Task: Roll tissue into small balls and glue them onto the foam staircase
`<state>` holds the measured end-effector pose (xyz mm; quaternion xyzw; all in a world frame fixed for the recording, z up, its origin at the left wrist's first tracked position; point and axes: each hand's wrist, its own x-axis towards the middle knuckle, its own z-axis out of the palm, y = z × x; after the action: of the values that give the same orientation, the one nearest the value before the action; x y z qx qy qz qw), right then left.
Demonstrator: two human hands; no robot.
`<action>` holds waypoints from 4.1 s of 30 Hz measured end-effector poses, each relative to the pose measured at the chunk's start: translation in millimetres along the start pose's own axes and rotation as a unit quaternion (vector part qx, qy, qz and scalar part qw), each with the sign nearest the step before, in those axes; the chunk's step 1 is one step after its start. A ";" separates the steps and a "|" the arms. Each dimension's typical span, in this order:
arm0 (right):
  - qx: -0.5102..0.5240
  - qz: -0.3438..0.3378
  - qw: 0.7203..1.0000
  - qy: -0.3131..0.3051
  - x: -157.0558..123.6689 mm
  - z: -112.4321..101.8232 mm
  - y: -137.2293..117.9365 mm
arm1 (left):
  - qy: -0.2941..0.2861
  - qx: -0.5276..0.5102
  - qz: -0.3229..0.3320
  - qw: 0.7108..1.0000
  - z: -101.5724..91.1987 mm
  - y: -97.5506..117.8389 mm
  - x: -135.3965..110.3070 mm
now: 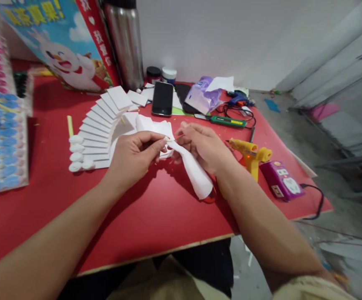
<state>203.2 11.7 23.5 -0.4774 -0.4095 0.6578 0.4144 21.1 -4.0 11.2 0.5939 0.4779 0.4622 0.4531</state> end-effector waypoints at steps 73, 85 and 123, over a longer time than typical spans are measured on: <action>-0.200 -0.186 0.962 0.006 -11.0 11.2 5.7 | -0.034 -0.008 0.053 0.998 4.1 -8.1 -1.3; -0.039 0.016 0.997 -0.068 -4.6 -3.1 -6.5 | 0.002 0.055 0.072 0.996 -0.1 -14.8 2.6; -0.229 -0.191 0.954 0.019 -6.3 3.9 7.2 | 0.021 0.069 0.176 0.982 8.4 -18.4 -2.4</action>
<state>199.6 3.0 19.4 -0.4851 -0.6248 0.4456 0.4193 26.3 -4.7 -8.4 0.6884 0.4063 0.5131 0.3127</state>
